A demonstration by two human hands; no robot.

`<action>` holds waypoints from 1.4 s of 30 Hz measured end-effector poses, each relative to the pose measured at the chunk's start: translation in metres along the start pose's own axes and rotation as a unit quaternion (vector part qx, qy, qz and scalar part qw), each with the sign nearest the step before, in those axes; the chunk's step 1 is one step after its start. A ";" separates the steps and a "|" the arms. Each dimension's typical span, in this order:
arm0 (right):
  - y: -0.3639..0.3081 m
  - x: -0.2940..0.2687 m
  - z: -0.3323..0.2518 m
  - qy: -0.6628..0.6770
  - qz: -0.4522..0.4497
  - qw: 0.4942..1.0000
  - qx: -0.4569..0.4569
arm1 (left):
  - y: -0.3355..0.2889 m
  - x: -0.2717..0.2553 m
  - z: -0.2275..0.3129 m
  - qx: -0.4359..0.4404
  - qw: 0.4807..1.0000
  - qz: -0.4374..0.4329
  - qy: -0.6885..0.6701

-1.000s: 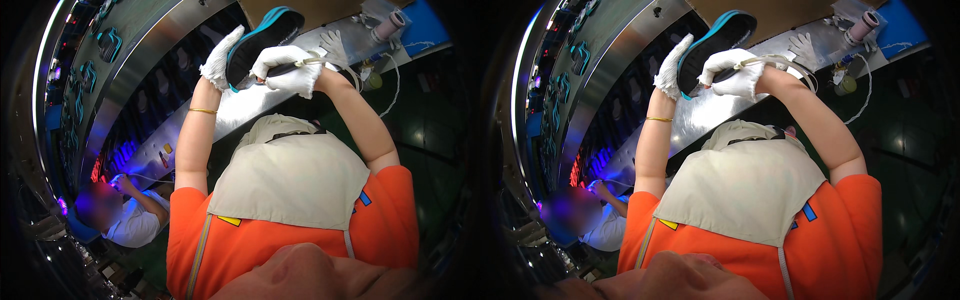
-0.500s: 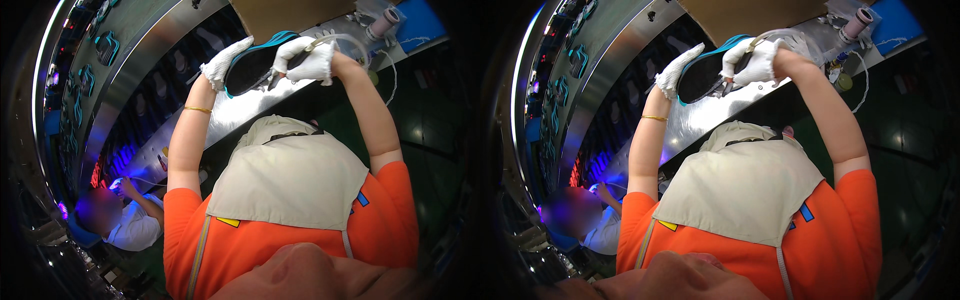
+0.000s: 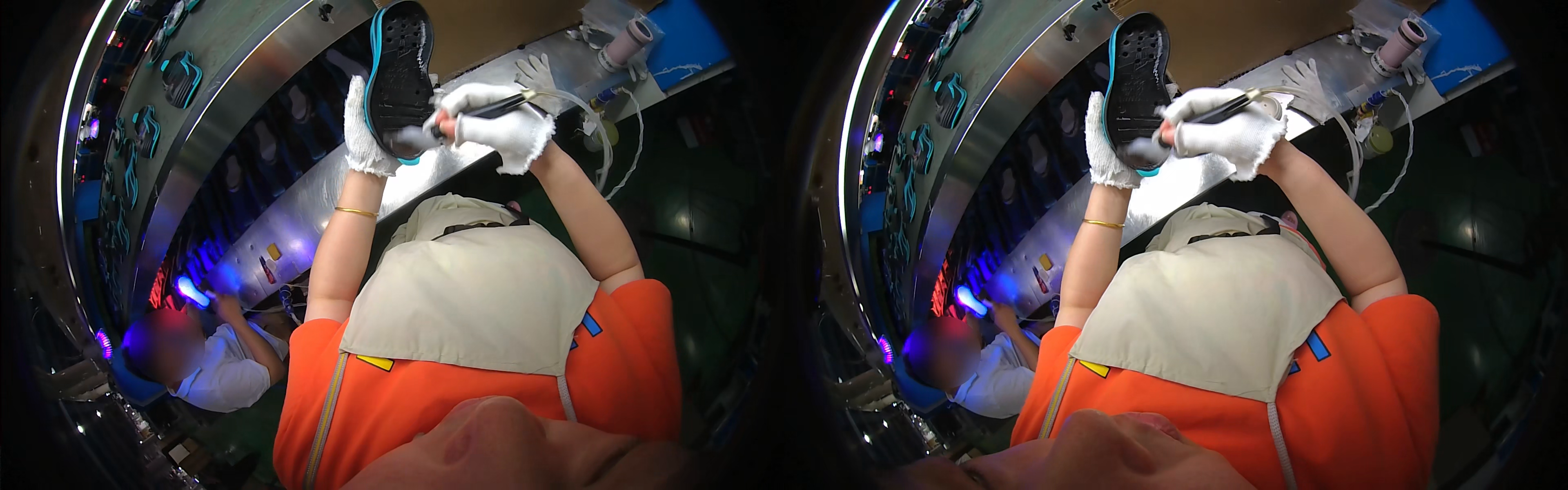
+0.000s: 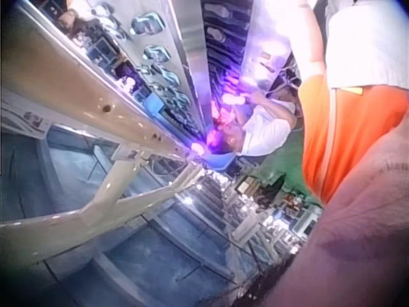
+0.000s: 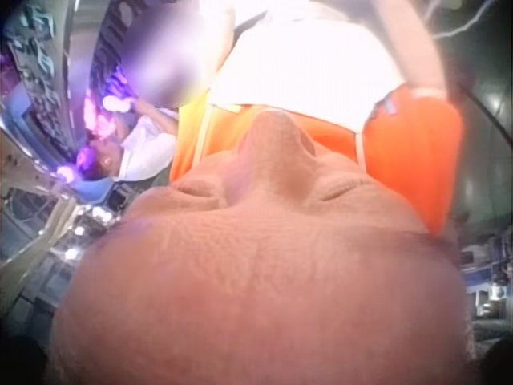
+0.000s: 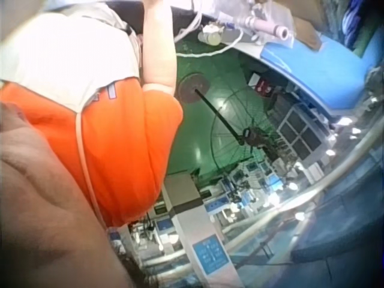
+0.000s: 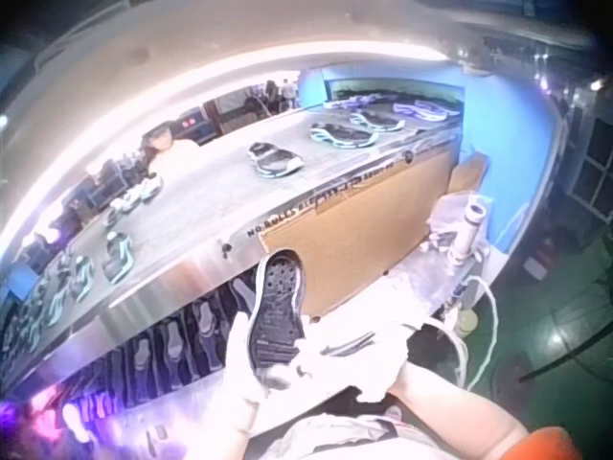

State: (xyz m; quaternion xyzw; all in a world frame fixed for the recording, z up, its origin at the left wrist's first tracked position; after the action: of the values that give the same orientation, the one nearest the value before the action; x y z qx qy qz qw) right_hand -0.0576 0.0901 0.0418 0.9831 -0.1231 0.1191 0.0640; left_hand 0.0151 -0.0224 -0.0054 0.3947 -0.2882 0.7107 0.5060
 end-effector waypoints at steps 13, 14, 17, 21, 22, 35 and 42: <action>0.007 -0.007 0.005 -0.030 0.130 0.990 -0.049 | -0.010 -0.010 -0.012 0.074 0.987 0.086 -0.118; 0.007 -0.001 0.000 -0.101 0.120 0.981 -0.110 | -0.009 -0.011 -0.013 0.076 0.990 0.083 -0.090; 0.001 0.023 -0.004 -0.069 0.088 0.988 -0.108 | -0.014 -0.012 -0.008 0.110 0.985 0.130 0.010; 0.008 0.004 0.002 0.114 0.090 0.987 -0.062 | -0.016 -0.003 -0.009 0.102 0.988 0.063 -0.094; 0.010 -0.009 -0.007 0.094 0.140 0.981 -0.092 | -0.015 -0.009 -0.012 0.105 0.983 0.128 -0.077; 0.036 -0.041 -0.041 -0.109 0.193 0.943 -0.249 | -0.012 0.011 -0.022 0.016 0.996 0.088 -0.011; -0.002 0.006 -0.047 -0.353 -0.031 0.905 -0.234 | -0.010 0.003 -0.007 0.023 0.992 0.116 0.038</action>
State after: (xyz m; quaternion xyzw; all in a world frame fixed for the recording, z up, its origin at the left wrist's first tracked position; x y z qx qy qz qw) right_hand -0.0618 0.0981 0.0886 0.9210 -0.1313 -0.2702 0.2479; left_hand 0.0223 -0.0121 -0.0059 0.3430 -0.2959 0.7858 0.4211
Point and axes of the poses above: each hand's wrist, its own y-axis towards the middle knuckle, its own x-axis out of the palm, z = x × y, the point moved 8 cm from there along y, towards the middle knuckle, and after that the axes turned 4 degrees about y, right-handed, at the moved point
